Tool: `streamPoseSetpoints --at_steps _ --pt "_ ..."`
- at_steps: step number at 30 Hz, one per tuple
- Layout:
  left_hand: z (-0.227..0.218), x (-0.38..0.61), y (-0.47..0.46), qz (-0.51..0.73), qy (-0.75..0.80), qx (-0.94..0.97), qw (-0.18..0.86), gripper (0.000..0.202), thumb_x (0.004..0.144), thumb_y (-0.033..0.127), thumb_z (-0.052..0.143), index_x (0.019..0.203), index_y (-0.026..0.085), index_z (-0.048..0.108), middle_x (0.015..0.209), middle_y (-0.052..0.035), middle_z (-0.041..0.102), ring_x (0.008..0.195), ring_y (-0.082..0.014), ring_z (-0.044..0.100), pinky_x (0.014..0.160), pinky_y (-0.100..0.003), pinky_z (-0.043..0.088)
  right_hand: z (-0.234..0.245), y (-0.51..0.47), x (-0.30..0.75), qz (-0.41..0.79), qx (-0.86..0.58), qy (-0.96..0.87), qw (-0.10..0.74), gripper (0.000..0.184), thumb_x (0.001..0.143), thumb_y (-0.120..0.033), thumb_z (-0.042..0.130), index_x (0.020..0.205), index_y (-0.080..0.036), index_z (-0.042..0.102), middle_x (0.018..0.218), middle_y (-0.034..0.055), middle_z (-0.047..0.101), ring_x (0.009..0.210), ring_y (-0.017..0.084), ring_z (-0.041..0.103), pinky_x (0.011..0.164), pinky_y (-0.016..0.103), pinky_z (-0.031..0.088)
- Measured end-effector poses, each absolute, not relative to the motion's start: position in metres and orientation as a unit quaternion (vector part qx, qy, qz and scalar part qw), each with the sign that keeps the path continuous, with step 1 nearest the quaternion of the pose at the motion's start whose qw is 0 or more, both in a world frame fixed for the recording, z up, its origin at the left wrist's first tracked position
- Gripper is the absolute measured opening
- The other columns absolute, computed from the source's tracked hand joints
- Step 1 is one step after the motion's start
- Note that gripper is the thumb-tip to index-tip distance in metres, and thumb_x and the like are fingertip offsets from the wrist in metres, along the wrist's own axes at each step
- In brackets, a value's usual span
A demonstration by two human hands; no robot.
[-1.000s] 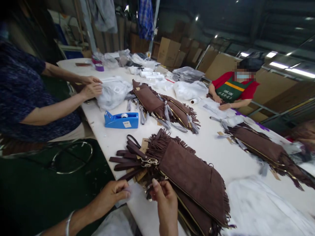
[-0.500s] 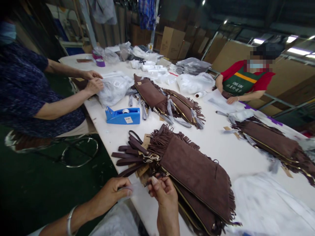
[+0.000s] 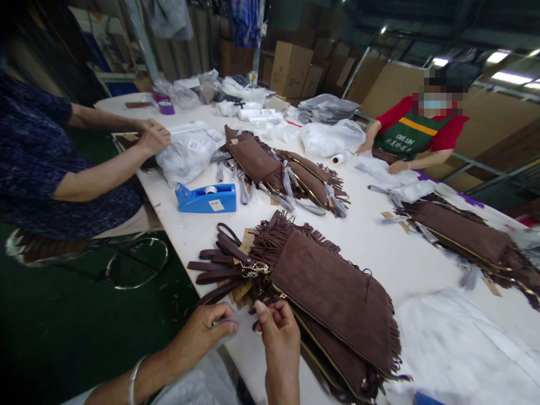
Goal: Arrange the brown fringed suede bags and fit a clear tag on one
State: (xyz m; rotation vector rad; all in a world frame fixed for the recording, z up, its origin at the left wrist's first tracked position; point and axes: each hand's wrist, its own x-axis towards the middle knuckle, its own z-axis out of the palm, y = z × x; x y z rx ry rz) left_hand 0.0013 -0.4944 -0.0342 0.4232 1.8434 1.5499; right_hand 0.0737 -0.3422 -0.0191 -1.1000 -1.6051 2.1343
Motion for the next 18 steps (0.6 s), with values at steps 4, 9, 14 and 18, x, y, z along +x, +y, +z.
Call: streamPoseSetpoints --at_steps 4,9,14,18 --pt "-0.044 0.01 -0.483 0.667 0.633 0.104 0.379 0.013 0.078 0.027 0.065 0.075 0.014 0.062 0.069 -0.0013 0.061 0.067 -0.0169 0.055 0.063 -0.026 0.038 -0.022 -0.34 0.077 0.716 -0.385 -0.568 0.127 0.039 0.073 -0.052 0.073 0.074 -0.017 0.054 0.056 -0.0056 0.049 0.048 0.006 0.033 0.044 0.018 0.023" --pt "-0.049 0.017 -0.466 0.706 0.576 0.083 0.402 0.021 0.077 0.033 0.069 0.077 0.013 0.063 0.073 -0.0055 0.065 0.069 -0.0182 0.057 0.067 -0.028 0.041 -0.021 -0.337 0.085 0.699 -0.374 -0.598 0.115 0.039 0.079 -0.055 0.066 0.08 -0.017 0.059 0.056 -0.004 0.051 0.048 0.007 0.036 0.044 0.019 0.027" --pt "-0.046 0.016 -0.452 0.703 0.585 0.083 0.396 0.024 0.077 0.036 0.069 0.079 0.013 0.064 0.075 -0.0056 0.066 0.071 -0.0184 0.057 0.068 -0.028 0.041 -0.024 -0.338 0.101 0.703 -0.377 -0.588 0.136 0.052 0.079 -0.056 0.064 0.114 -0.018 0.057 0.066 -0.0005 0.059 0.06 0.014 0.051 0.047 0.02 0.037" --pt "-0.038 0.014 -0.441 0.703 0.592 0.087 0.384 0.023 0.077 0.036 0.068 0.079 0.013 0.065 0.073 -0.0043 0.065 0.071 -0.0179 0.056 0.068 -0.028 0.041 -0.035 -0.335 0.111 0.692 -0.397 -0.592 0.117 0.05 0.077 -0.059 0.065 0.102 -0.016 0.061 0.062 -0.0012 0.056 0.053 0.012 0.046 0.043 0.02 0.034"
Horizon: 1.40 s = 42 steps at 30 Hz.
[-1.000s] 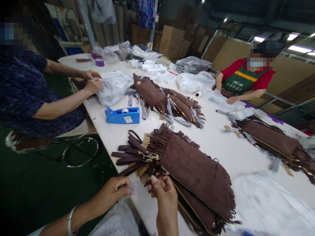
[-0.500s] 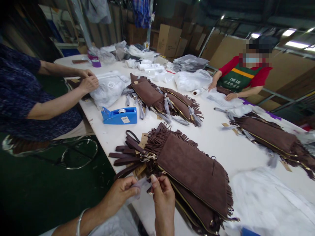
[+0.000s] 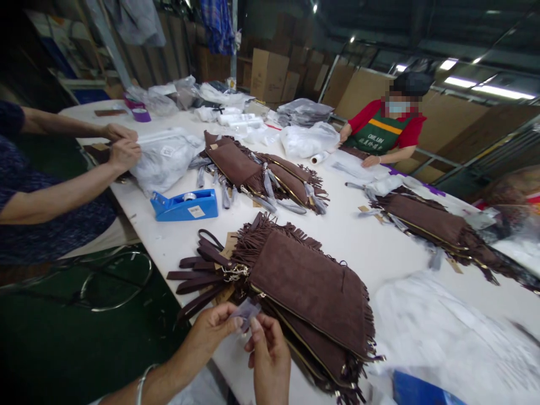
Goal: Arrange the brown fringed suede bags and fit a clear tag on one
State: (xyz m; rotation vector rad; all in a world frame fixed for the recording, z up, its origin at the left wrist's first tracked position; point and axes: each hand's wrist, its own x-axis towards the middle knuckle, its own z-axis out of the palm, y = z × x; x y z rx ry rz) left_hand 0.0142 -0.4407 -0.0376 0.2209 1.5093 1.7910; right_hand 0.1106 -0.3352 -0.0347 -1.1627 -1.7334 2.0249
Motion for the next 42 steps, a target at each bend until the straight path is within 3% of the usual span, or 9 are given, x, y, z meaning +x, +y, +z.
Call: streamPoseSetpoints --at_steps 3,8,13,17,22,29,36,42 --pt "-0.035 0.015 -0.433 0.704 0.599 0.094 0.371 0.022 0.078 0.036 0.068 0.079 0.014 0.067 0.073 -0.0032 0.064 0.071 -0.0173 0.056 0.068 -0.027 0.041 -0.04 -0.332 0.111 0.67 -0.412 -0.606 0.12 0.047 0.078 -0.06 0.063 0.096 -0.017 0.064 0.059 -0.0033 0.052 0.048 0.009 0.038 0.043 0.021 0.029" --pt "-0.038 0.017 -0.429 0.697 0.62 0.105 0.345 0.024 0.083 0.037 0.065 0.087 0.014 0.07 0.078 -0.0037 0.066 0.076 -0.0186 0.058 0.07 -0.026 0.043 -0.04 -0.332 0.107 0.645 -0.417 -0.623 0.147 0.044 0.078 -0.059 0.063 0.088 -0.017 0.065 0.059 -0.0029 0.049 0.053 0.011 0.04 0.046 0.022 0.03" --pt "-0.032 0.018 -0.43 0.686 0.636 0.113 0.335 0.038 0.087 0.046 0.06 0.111 0.017 0.068 0.103 -0.0083 0.07 0.098 -0.0242 0.061 0.086 -0.031 0.046 -0.038 -0.335 0.106 0.641 -0.432 -0.612 0.168 0.042 0.079 -0.06 0.061 0.086 -0.018 0.065 0.059 -0.0038 0.047 0.054 0.012 0.04 0.048 0.022 0.031" --pt "-0.029 0.017 -0.428 0.682 0.648 0.094 0.326 0.045 0.087 0.051 0.057 0.113 0.016 0.068 0.11 -0.0115 0.07 0.108 -0.0282 0.059 0.094 -0.035 0.044 -0.033 -0.336 0.101 0.652 -0.434 -0.59 0.193 0.042 0.078 -0.059 0.062 0.085 -0.018 0.064 0.06 -0.0038 0.048 0.055 0.012 0.039 0.048 0.022 0.031" --pt "-0.03 0.014 -0.424 0.695 0.631 0.074 0.337 0.049 0.085 0.054 0.059 0.112 0.015 0.069 0.102 -0.0129 0.071 0.097 -0.0285 0.063 0.085 -0.036 0.047 -0.027 -0.337 0.096 0.661 -0.445 -0.562 0.221 0.041 0.078 -0.058 0.063 0.087 -0.018 0.062 0.059 -0.0046 0.045 0.054 0.011 0.037 0.048 0.022 0.03" --pt "-0.023 0.013 -0.41 0.713 0.624 0.053 0.315 0.036 0.081 0.044 0.068 0.1 0.014 0.074 0.09 -0.0091 0.072 0.089 -0.0239 0.062 0.08 -0.03 0.046 -0.027 -0.34 0.094 0.689 -0.437 -0.533 0.224 0.038 0.081 -0.056 0.062 0.088 -0.018 0.06 0.057 -0.0054 0.047 0.05 0.009 0.036 0.044 0.02 0.028" --pt "-0.019 0.013 -0.399 0.726 0.613 -0.006 0.311 0.033 0.074 0.043 0.073 0.085 0.013 0.072 0.076 -0.0072 0.071 0.067 -0.0172 0.06 0.06 -0.025 0.043 -0.027 -0.336 0.091 0.71 -0.426 -0.51 0.234 0.043 0.078 -0.053 0.067 0.102 -0.017 0.063 0.058 -0.0048 0.05 0.053 0.01 0.042 0.046 0.02 0.034" --pt "-0.013 0.016 -0.391 0.738 0.631 -0.037 0.237 0.027 0.07 0.037 0.076 0.075 0.012 0.067 0.069 -0.0069 0.07 0.066 -0.0171 0.062 0.063 -0.025 0.046 -0.025 -0.337 0.084 0.682 -0.443 -0.526 0.248 0.041 0.077 -0.055 0.067 0.092 -0.017 0.066 0.057 -0.005 0.048 0.053 0.011 0.04 0.047 0.021 0.034"
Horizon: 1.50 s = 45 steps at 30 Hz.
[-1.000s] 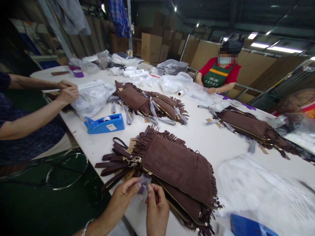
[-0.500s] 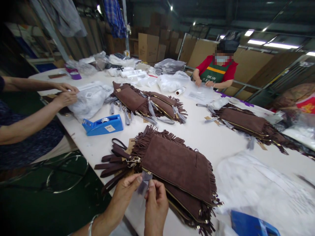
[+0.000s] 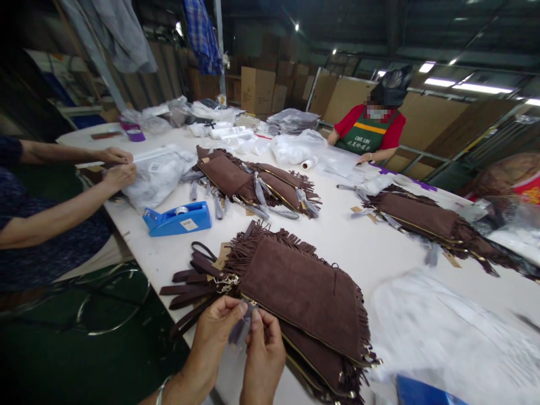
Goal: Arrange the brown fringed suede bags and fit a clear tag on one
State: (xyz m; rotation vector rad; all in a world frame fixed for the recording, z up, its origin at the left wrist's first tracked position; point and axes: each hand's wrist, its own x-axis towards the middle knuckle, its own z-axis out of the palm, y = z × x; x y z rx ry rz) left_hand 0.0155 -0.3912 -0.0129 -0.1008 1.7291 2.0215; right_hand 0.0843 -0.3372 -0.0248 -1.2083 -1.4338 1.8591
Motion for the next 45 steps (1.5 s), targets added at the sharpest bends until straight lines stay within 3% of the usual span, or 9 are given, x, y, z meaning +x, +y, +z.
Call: streamPoseSetpoints --at_steps 6,13,29,37,42,45 --pt "-0.005 0.021 -0.39 0.701 0.681 -0.008 0.21 0.025 0.079 0.039 0.068 0.074 0.015 0.064 0.068 -0.0048 0.068 0.064 -0.018 0.061 0.059 -0.025 0.044 -0.022 -0.337 0.088 0.618 -0.47 -0.578 0.252 0.042 0.078 -0.059 0.063 0.092 -0.019 0.067 0.064 -0.0023 0.056 0.061 0.014 0.047 0.055 0.024 0.038" --pt "-0.002 0.025 -0.392 0.645 0.743 0.066 0.166 0.028 0.09 0.043 0.054 0.079 0.018 0.063 0.072 -0.0033 0.066 0.068 -0.0189 0.059 0.062 -0.026 0.043 -0.021 -0.333 0.086 0.632 -0.462 -0.565 0.262 0.04 0.079 -0.057 0.063 0.088 -0.018 0.068 0.065 -0.001 0.057 0.063 0.015 0.048 0.056 0.025 0.038" --pt "0.002 0.035 -0.388 0.66 0.733 0.067 0.151 0.016 0.087 0.036 0.061 0.085 0.021 0.06 0.083 -0.0028 0.067 0.079 -0.0205 0.063 0.072 -0.03 0.048 -0.019 -0.335 0.084 0.575 -0.472 -0.609 0.275 0.046 0.077 -0.062 0.061 0.091 -0.019 0.067 0.089 0.0071 0.073 0.08 0.023 0.065 0.07 0.03 0.05" --pt "-0.005 0.031 -0.384 0.655 0.737 0.096 0.137 0.018 0.091 0.031 0.053 0.076 0.021 0.055 0.073 0.0006 0.06 0.072 -0.0177 0.058 0.068 -0.027 0.044 -0.014 -0.338 0.087 0.424 -0.328 -0.764 0.359 0.024 0.091 -0.04 0.054 0.094 -0.02 0.067 0.091 0.006 0.069 0.083 0.018 0.064 0.076 0.027 0.046" --pt "-0.003 0.03 -0.387 0.603 0.778 0.145 0.104 0.018 0.094 0.028 0.049 0.078 0.022 0.055 0.076 0.0001 0.06 0.075 -0.0179 0.057 0.071 -0.028 0.041 -0.011 -0.334 0.094 0.428 -0.268 -0.793 0.341 0.023 0.095 -0.032 0.049 0.104 -0.021 0.067 0.098 0.0081 0.068 0.092 0.019 0.063 0.084 0.029 0.046" --pt "-0.003 0.031 -0.39 0.566 0.801 0.176 0.086 0.018 0.095 0.029 0.046 0.083 0.022 0.057 0.08 -0.0011 0.062 0.078 -0.0187 0.058 0.074 -0.028 0.04 -0.008 -0.326 0.098 0.458 -0.237 -0.802 0.301 0.025 0.096 -0.031 0.046 0.105 -0.022 0.067 0.094 0.0072 0.068 0.082 0.018 0.064 0.075 0.027 0.048"
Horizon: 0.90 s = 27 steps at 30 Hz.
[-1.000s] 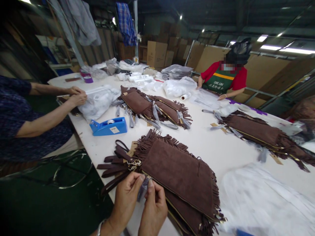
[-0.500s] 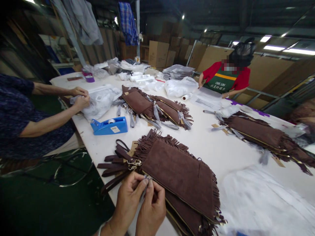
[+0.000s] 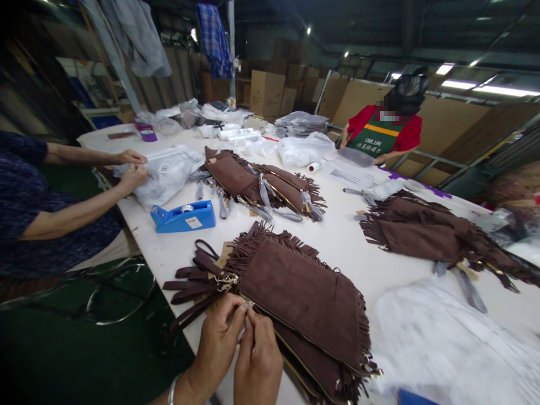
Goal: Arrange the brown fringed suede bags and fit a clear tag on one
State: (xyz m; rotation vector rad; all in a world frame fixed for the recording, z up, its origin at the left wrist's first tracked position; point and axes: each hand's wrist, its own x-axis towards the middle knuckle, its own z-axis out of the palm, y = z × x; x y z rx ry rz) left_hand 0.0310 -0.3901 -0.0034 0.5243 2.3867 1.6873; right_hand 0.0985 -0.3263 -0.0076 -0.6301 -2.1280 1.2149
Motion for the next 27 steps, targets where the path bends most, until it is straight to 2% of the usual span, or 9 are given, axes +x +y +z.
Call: streamPoseSetpoints --at_steps 3,7,9,11,15,20,24,27 --pt "-0.005 0.034 -0.395 0.553 0.802 0.207 0.089 0.019 0.097 0.029 0.043 0.091 0.023 0.06 0.086 -0.0024 0.064 0.083 -0.0193 0.06 0.076 -0.028 0.042 -0.007 -0.319 0.1 0.473 -0.235 -0.809 0.259 0.023 0.095 -0.03 0.047 0.103 -0.022 0.067 0.089 0.0049 0.068 0.07 0.015 0.064 0.067 0.024 0.05" --pt "-0.002 0.036 -0.403 0.559 0.78 0.261 0.103 0.025 0.097 0.027 0.04 0.11 0.023 0.062 0.104 -0.0068 0.066 0.097 -0.0214 0.061 0.086 -0.03 0.044 -0.007 -0.317 0.098 0.468 -0.253 -0.806 0.259 0.023 0.094 -0.034 0.048 0.099 -0.022 0.067 0.09 0.0055 0.071 0.076 0.017 0.067 0.068 0.023 0.052" --pt "0.004 0.035 -0.405 0.567 0.771 0.264 0.12 0.028 0.096 0.028 0.041 0.113 0.023 0.062 0.109 -0.0079 0.066 0.1 -0.0219 0.06 0.089 -0.031 0.044 -0.008 -0.318 0.098 0.45 -0.249 -0.815 0.265 0.025 0.094 -0.034 0.046 0.098 -0.021 0.067 0.09 0.0055 0.071 0.078 0.017 0.068 0.072 0.024 0.052" --pt "0.01 0.03 -0.406 0.583 0.762 0.232 0.158 0.028 0.096 0.031 0.042 0.11 0.023 0.065 0.104 -0.0069 0.068 0.094 -0.021 0.062 0.084 -0.03 0.046 -0.008 -0.32 0.098 0.436 -0.246 -0.823 0.267 0.025 0.095 -0.034 0.045 0.099 -0.021 0.067 0.09 0.0053 0.072 0.079 0.017 0.068 0.073 0.024 0.052" --pt "0.01 0.021 -0.401 0.642 0.721 0.136 0.225 0.022 0.091 0.031 0.051 0.095 0.019 0.07 0.083 -0.0044 0.069 0.076 -0.0191 0.063 0.069 -0.027 0.048 -0.008 -0.321 0.101 0.428 -0.245 -0.83 0.262 0.026 0.096 -0.032 0.044 0.104 -0.021 0.066 0.09 0.0055 0.071 0.075 0.016 0.068 0.067 0.022 0.052" --pt "-0.003 0.015 -0.393 0.713 0.653 0.036 0.253 0.016 0.075 0.03 0.068 0.078 0.015 0.067 0.073 -0.0053 0.068 0.07 -0.0183 0.063 0.066 -0.026 0.049 -0.007 -0.318 0.101 0.462 -0.241 -0.819 0.24 0.026 0.095 -0.031 0.045 0.104 -0.021 0.067 0.079 0.0032 0.07 0.062 0.014 0.065 0.06 0.021 0.051" --pt "0.004 0.018 -0.392 0.729 0.632 -0.007 0.265 0.032 0.061 0.041 0.08 0.074 0.016 0.065 0.065 -0.0044 0.066 0.067 -0.0214 0.064 0.061 -0.028 0.05 -0.002 -0.313 0.102 0.517 -0.263 -0.788 0.208 0.027 0.094 -0.035 0.046 0.102 -0.022 0.069 0.07 0.001 0.068 0.058 0.014 0.062 0.055 0.021 0.049" --pt "0.023 0.028 -0.382 0.709 0.649 -0.062 0.27 0.046 0.051 0.055 0.083 0.076 0.02 0.064 0.06 -0.0027 0.065 0.065 -0.0261 0.065 0.057 -0.033 0.053 0.014 -0.309 0.114 0.532 -0.187 -0.803 0.193 0.028 0.095 -0.038 0.047 0.111 -0.023 0.065 0.088 0.004 0.07 0.071 0.016 0.065 0.06 0.025 0.053"
